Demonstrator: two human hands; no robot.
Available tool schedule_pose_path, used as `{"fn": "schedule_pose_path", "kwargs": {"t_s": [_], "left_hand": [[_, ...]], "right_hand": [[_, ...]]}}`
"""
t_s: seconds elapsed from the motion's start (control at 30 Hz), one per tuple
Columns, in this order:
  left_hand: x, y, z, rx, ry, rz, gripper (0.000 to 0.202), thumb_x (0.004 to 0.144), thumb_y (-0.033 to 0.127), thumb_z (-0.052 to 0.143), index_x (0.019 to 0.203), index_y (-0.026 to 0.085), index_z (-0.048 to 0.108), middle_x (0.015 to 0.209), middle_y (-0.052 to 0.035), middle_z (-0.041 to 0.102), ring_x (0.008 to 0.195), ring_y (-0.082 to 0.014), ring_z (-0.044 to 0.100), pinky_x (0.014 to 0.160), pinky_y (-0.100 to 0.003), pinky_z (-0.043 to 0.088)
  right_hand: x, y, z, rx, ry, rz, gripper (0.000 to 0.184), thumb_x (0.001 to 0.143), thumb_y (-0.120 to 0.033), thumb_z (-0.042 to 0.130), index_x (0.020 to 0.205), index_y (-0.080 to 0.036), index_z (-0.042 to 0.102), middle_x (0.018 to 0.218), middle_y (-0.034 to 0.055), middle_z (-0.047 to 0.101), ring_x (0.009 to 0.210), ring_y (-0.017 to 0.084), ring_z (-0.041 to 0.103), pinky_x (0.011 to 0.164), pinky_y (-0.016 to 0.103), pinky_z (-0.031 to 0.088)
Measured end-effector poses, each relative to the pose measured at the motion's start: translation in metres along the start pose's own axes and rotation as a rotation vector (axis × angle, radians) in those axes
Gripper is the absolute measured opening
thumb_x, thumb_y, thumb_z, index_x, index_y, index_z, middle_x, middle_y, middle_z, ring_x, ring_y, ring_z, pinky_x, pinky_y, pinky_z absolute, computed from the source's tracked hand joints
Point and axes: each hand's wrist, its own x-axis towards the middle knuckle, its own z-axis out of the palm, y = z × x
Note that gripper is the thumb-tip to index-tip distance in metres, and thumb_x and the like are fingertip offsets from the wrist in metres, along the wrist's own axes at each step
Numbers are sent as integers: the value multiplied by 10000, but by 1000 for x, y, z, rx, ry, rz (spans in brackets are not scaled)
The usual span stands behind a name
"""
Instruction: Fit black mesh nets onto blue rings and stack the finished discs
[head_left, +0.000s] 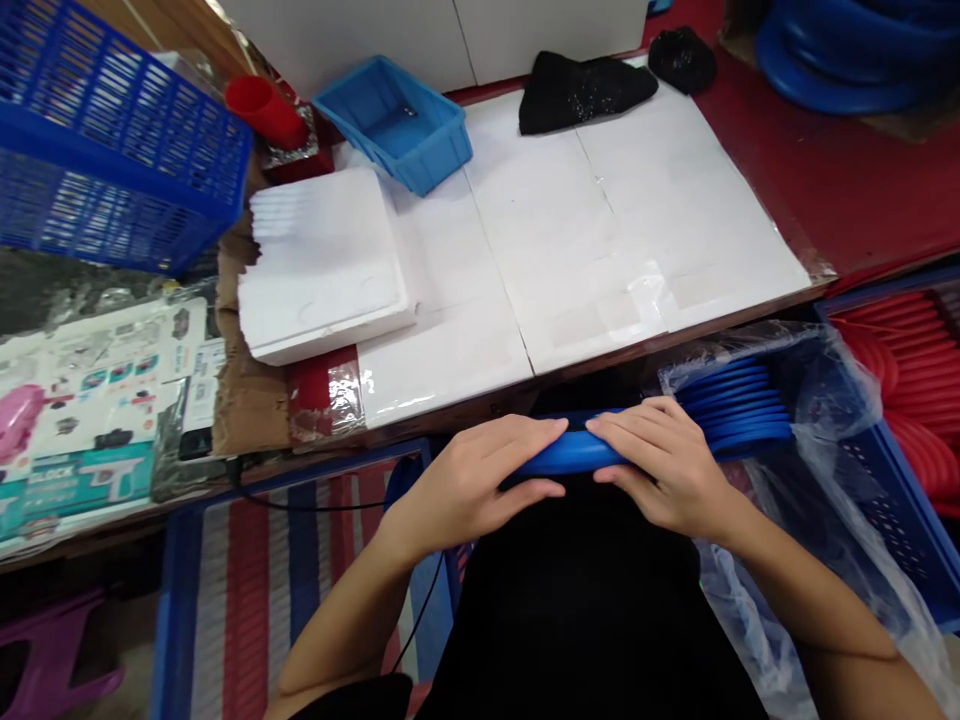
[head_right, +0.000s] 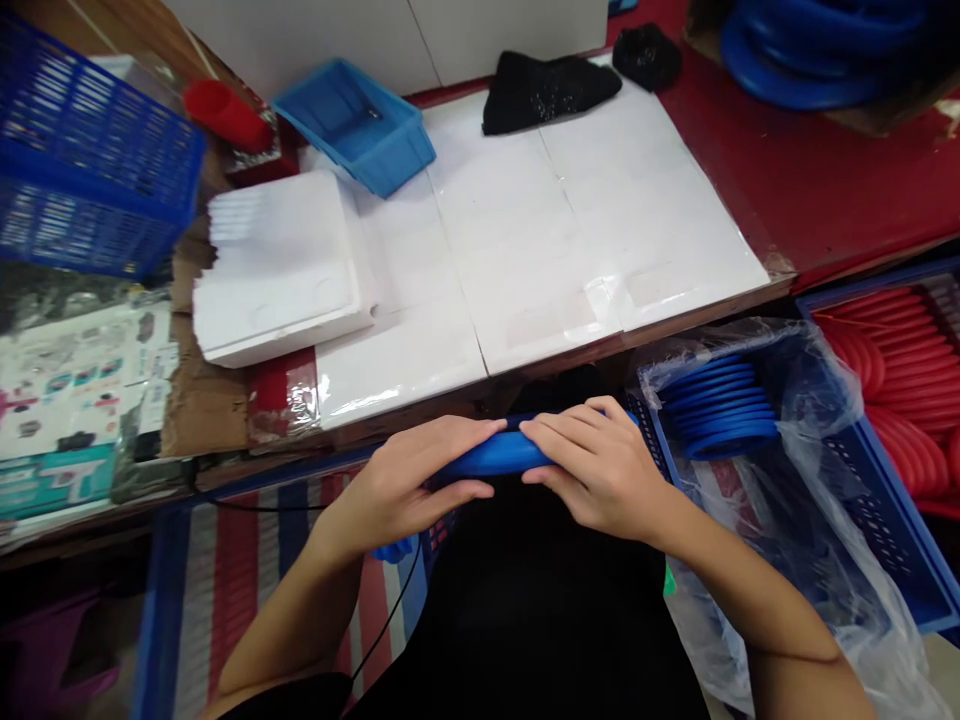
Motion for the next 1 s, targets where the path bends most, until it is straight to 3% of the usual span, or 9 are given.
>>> {"fn": "schedule_pose_path", "kwargs": {"t_s": [0.13, 0.3, 0.57, 0.83, 0.93, 1.0], "left_hand": [[-14, -9, -16, -39, 66, -30, 605, 978, 298, 805, 1539, 199, 602, 1369, -145, 759, 1238, -265, 747, 1074, -400, 621], [-19, -10, -12, -60, 179, 10, 559, 986, 253, 788, 1522, 201, 636, 1377, -141, 758, 1250, -261, 743, 1082, -403, 623], [-6, -2, -1, -46, 137, 78, 575, 973, 224, 797, 1523, 185, 635, 1308, -139, 784, 1153, -258, 771, 980, -377, 634], [-8, 1, 17, -11, 275, 6, 516, 940, 145, 797, 1442, 201, 695, 1295, -123, 789, 1146, -264, 763, 997, -387, 621], [-14, -4, 9, -43, 266, -44, 493, 938, 150, 799, 1420, 207, 712, 1284, -125, 792, 1138, -264, 765, 999, -378, 618], [-22, -16, 0, -102, 269, -56, 463, 952, 196, 791, 1410, 206, 725, 1279, -135, 792, 1151, -287, 759, 1034, -424, 611]], "right_hand": [[-12, 18, -8, 138, 75, 34, 503, 1033, -273, 709, 1524, -262, 602, 1325, 124, 775, 1150, 298, 748, 1031, 518, 515], [-16, 23, -14, 171, 124, 56, 511, 1021, -293, 711, 1523, -288, 617, 1317, 120, 774, 1154, 327, 742, 1024, 547, 540], [1, -5, -19, -34, -77, -7, 635, 993, -335, 774, 1573, -224, 543, 1352, 150, 762, 1188, 318, 736, 1029, 500, 583], [9, -14, 21, -40, 167, -8, 475, 991, -199, 741, 1453, -175, 632, 1213, 137, 805, 1070, 304, 761, 892, 463, 603], [15, -8, 17, -45, 145, -7, 507, 996, -274, 763, 1476, -198, 618, 1242, 125, 803, 1054, 285, 768, 889, 439, 607], [15, 1, 3, -50, 147, 1, 627, 952, -390, 825, 1512, -220, 601, 1297, 131, 786, 1111, 304, 760, 956, 458, 601]]}}
